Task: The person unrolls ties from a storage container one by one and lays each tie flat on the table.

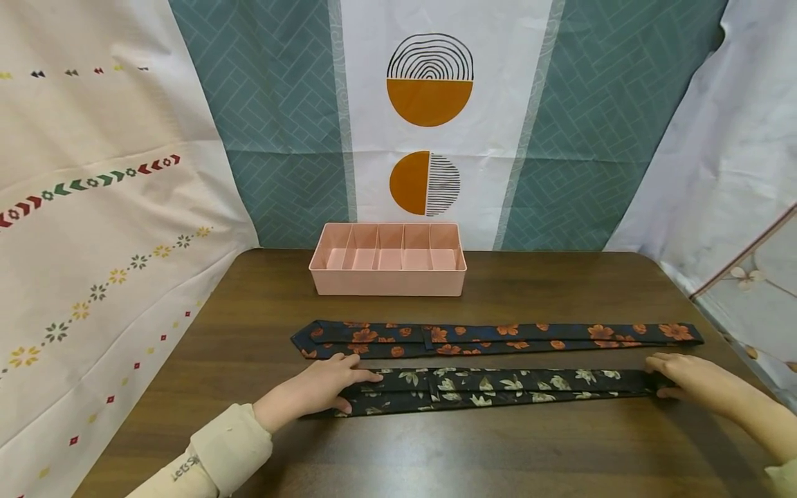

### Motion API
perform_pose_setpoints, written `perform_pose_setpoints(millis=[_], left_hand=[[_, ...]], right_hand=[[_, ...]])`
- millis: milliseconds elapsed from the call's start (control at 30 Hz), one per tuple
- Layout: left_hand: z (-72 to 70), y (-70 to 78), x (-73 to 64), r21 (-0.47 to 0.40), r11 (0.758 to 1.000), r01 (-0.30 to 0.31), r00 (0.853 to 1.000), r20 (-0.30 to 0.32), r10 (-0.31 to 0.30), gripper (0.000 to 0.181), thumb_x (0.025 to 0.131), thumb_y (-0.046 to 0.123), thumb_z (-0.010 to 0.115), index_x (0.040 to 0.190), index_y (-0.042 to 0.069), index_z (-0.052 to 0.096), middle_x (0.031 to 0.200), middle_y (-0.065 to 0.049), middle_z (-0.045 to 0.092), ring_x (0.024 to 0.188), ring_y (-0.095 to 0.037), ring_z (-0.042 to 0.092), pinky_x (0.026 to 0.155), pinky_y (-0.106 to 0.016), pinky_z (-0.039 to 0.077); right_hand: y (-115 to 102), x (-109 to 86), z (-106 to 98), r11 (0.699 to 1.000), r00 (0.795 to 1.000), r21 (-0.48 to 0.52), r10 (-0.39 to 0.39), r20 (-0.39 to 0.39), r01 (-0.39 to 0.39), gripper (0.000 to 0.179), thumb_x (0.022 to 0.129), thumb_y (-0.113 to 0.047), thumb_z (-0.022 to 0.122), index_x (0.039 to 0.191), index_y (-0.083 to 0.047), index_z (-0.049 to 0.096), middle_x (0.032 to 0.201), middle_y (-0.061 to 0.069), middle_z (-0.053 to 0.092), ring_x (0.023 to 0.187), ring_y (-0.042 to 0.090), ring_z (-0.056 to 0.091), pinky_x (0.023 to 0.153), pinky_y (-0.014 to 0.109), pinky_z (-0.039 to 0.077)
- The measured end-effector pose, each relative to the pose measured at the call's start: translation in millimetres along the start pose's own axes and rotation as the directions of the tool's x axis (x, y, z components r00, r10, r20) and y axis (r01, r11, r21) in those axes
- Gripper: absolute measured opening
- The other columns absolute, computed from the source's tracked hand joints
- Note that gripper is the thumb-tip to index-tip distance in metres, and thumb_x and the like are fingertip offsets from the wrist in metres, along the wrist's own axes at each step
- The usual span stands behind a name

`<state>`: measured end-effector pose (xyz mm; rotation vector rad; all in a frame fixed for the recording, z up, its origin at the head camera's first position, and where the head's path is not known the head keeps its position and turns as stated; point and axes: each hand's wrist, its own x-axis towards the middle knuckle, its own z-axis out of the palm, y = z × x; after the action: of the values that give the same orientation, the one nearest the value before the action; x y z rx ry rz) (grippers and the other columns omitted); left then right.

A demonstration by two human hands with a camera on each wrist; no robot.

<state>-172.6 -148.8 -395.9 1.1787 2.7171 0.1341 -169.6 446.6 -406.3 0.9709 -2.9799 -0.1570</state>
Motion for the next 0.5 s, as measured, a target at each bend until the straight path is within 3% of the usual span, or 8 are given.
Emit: perform_pose_setpoints(millis=[167, 367, 500], left_hand=[[-0.8, -0.5, 0.3, 0.006, 1.000, -0.001, 1.000, 0.007, 0.001, 0.063, 0.073, 0.028, 0.076, 0.132, 0.027, 0.055, 0.105, -0.004, 0.054, 0.088, -0.023, 0.054, 0.060, -0.030, 0.047], [-0.6, 0.2, 0.5, 0.001, 1.000, 0.012, 1.000, 0.025, -0.012, 0.064, 0.073, 0.028, 0.076, 0.133, 0.027, 0.054, 0.109, -0.007, 0.055, 0.093, -0.027, 0.057, 0.062, -0.033, 0.049], [-0.2, 1.1, 0.6, -0.006, 1.000, 0.025, 0.999, 0.032, -0.025, 0.064, 0.073, 0.028, 0.076, 0.133, 0.027, 0.054, 0.113, -0.009, 0.055, 0.097, -0.030, 0.057, 0.064, -0.036, 0.051]], right_hand=[[4.8, -2.4, 3.1, 0.997, 0.995, 0.016, -0.080, -0.065, 0.081, 0.037, 0.059, -0.010, 0.084, 0.086, -0.006, 0.060, 0.079, -0.001, 0.063, 0.068, 0.015, 0.061, 0.055, 0.030, 0.049], [6.6, -5.1, 3.1, 0.999, 0.999, 0.019, -0.041, -0.032, 0.041, 0.045, 0.061, -0.018, 0.084, 0.095, 0.002, 0.062, 0.083, -0.001, 0.063, 0.073, 0.015, 0.062, 0.060, 0.032, 0.050], [6.0, -6.9, 2.3, 1.000, 0.999, 0.007, -0.016, -0.034, 0.016, 0.046, 0.060, -0.014, 0.084, 0.097, 0.004, 0.062, 0.084, -0.001, 0.063, 0.073, 0.017, 0.062, 0.060, 0.033, 0.051]])
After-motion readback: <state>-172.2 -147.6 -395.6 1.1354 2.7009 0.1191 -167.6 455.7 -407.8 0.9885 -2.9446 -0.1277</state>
